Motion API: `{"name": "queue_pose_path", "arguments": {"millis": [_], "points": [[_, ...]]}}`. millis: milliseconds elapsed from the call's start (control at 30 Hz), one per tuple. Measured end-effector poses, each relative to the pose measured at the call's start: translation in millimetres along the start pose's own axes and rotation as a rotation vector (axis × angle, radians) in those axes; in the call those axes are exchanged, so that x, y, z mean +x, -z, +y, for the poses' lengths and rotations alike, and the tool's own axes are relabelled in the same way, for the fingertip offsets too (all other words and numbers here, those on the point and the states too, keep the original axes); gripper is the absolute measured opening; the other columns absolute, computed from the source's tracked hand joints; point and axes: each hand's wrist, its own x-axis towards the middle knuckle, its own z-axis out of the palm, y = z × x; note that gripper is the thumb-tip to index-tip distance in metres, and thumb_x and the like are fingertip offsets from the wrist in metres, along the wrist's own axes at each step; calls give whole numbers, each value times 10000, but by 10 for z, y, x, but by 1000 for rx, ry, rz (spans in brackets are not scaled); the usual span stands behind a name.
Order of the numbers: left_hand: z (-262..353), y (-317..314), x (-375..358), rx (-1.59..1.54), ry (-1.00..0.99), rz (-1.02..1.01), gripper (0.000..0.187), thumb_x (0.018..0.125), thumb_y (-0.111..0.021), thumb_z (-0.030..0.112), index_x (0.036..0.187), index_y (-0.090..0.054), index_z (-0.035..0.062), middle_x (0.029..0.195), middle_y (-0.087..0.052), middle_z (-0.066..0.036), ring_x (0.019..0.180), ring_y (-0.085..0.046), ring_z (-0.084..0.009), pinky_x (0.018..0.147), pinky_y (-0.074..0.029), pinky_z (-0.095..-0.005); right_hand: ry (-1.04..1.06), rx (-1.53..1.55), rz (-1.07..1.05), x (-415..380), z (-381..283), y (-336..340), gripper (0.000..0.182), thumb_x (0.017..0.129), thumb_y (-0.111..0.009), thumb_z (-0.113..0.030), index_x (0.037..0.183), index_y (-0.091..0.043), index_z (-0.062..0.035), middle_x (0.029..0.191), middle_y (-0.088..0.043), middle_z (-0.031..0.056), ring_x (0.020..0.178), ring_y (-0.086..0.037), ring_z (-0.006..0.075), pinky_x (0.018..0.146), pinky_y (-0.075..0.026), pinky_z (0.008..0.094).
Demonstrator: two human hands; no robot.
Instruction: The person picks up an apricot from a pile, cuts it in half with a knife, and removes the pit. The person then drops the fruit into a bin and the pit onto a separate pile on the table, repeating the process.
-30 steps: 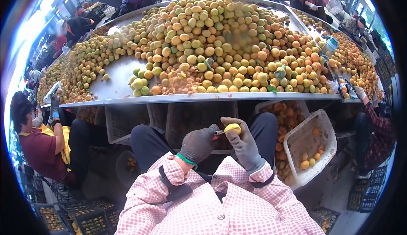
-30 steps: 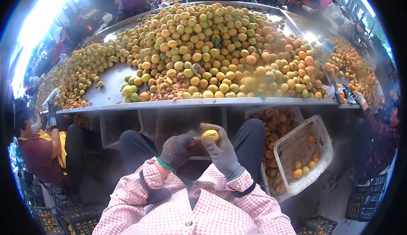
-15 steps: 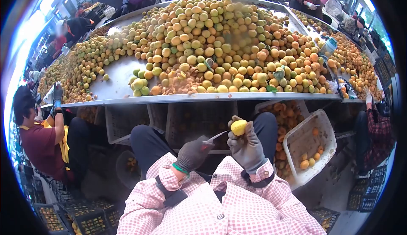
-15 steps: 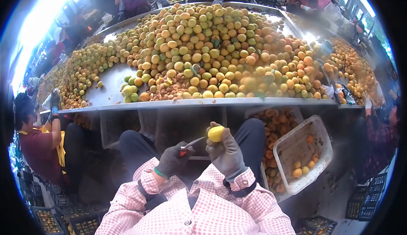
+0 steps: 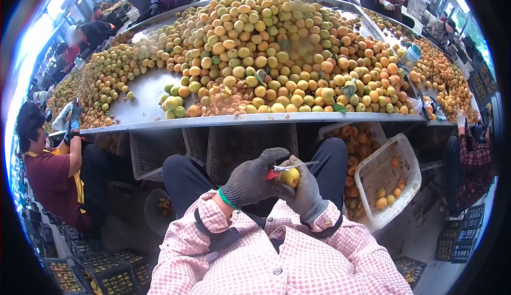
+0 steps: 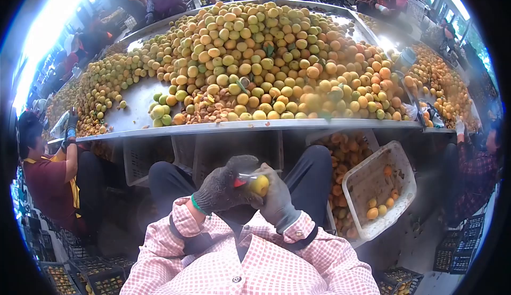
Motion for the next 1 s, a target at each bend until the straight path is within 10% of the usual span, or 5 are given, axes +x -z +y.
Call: {"name": "queue_pose_path", "arguments": {"millis": [300,367,433,633,1000], "points": [[58,2,22,-16,-142,-26,755,618,-817,470,1231,-538,129,1028,-660,-108,885,-654,-321,737,-527,-374,397,-519,-5,23,82,83,389,1010,-322,-389,930,-515,-61,802,-538,6,726,-544,81,670,-469,221],[117,6,15,16,-220,-24,718,630,-806,471,1213,-559,132,1009,-661,-110,867,-648,-332,716,-524,-373,855,-1091,-129,-35,-18,80,295,983,-434,-345,942,-497,-60,808,-522,-3,712,-537,87,662,-463,224],[141,-10,8,26,-235,-50,647,654,-794,430,1189,-584,132,982,-661,-118,838,-644,-339,690,-519,-376,306,-381,-45,-143,27,-55,245,903,-538,-258,869,-509,-17,840,-482,62,748,-495,157,677,-410,271],[185,-110,21,15,-291,78,466,743,-719,318,1141,-620,98,944,-663,-148,809,-646,-347,670,-520,-367,914,-372,225,-60,247,-293,304,969,-471,-297,821,-488,-32,758,-499,2,678,-459,63,611,-382,222],[169,-439,104,-970,537,404,354,948,-535,303,1165,-600,32,1020,-638,-54,862,-563,-74,745,-472,-240,1213,-1005,93,513,21,40,278,921,-517,-211,700,-522,-41,641,-505,99,513,-514,222,485,-386,339]]}}
